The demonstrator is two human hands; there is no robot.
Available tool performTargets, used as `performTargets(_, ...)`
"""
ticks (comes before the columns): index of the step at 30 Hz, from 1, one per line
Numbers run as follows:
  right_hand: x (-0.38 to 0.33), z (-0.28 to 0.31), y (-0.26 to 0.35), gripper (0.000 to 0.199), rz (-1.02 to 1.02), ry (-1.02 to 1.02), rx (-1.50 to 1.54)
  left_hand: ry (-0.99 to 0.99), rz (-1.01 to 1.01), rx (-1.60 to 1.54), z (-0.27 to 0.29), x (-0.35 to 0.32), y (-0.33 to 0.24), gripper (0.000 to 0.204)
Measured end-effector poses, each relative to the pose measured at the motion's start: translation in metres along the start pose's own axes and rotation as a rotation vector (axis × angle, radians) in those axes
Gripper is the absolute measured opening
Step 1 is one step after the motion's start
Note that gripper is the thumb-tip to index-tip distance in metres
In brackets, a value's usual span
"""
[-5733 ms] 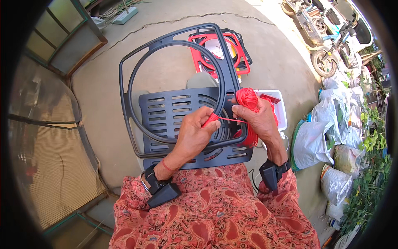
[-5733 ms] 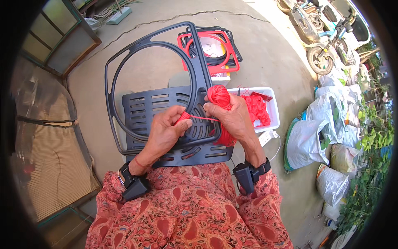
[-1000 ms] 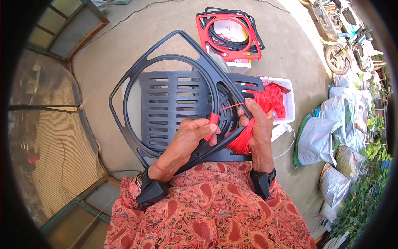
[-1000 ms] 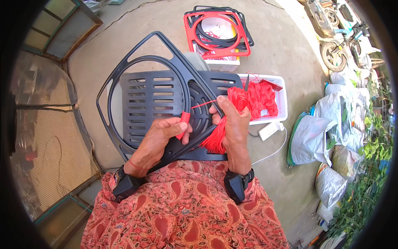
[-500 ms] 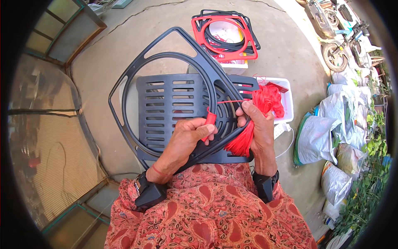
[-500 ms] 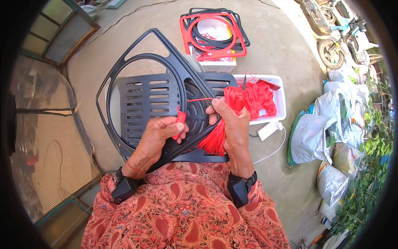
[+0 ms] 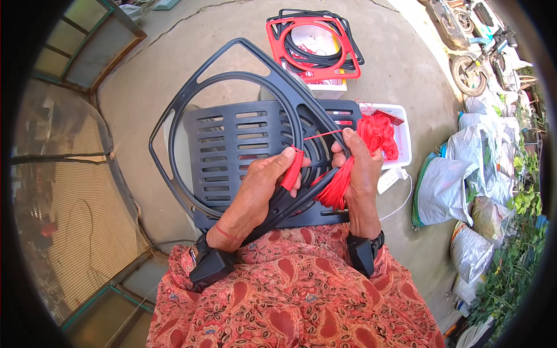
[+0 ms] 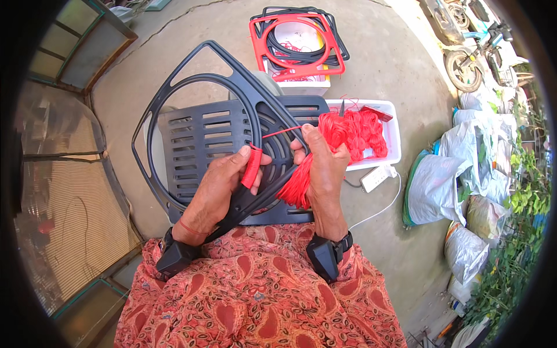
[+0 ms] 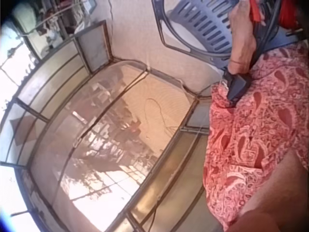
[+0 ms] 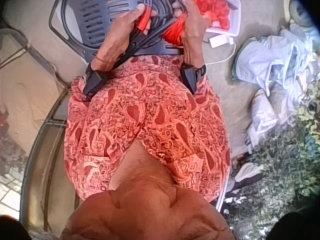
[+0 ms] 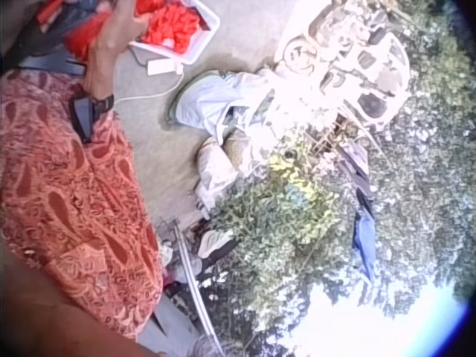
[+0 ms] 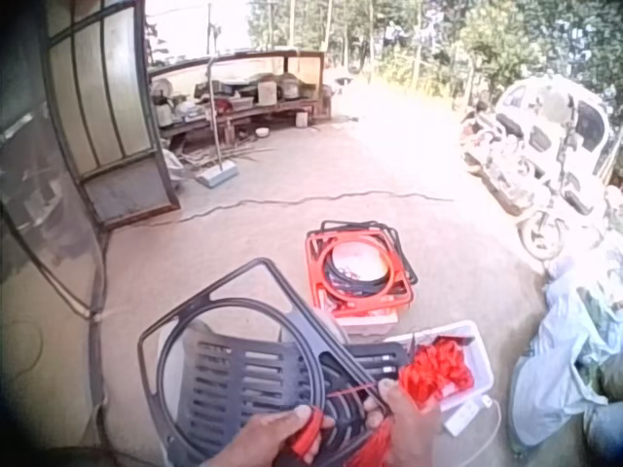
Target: The recorder is wrapping and weaving red rope through the slats of a black plastic frame.
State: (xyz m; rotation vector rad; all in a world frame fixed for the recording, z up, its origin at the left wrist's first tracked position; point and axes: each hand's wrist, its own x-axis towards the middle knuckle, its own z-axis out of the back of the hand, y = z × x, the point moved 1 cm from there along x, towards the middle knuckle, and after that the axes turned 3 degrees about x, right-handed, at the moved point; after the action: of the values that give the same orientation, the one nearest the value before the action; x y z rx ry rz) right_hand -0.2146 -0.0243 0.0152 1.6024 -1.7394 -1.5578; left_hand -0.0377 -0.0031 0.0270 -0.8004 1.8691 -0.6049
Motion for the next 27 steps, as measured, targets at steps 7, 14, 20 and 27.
performTargets(7,0.003,0.013,-0.005,0.018,-0.067,0.171,0.035,0.012,-0.058,0.054,0.007,0.005,0.015,0.033)
performTargets(14,-0.006,0.020,-0.005,0.019,-0.170,0.107,0.043,0.008,-0.080,0.044,0.006,0.006,0.017,0.031)
performTargets(20,-0.007,0.016,-0.009,0.014,-0.201,0.112,0.134,0.018,-0.038,0.063,0.005,0.006,0.012,0.032)
performTargets(27,-0.008,0.012,-0.018,0.009,-0.213,0.156,0.419,0.032,-0.045,0.077,0.007,0.007,0.019,0.033)
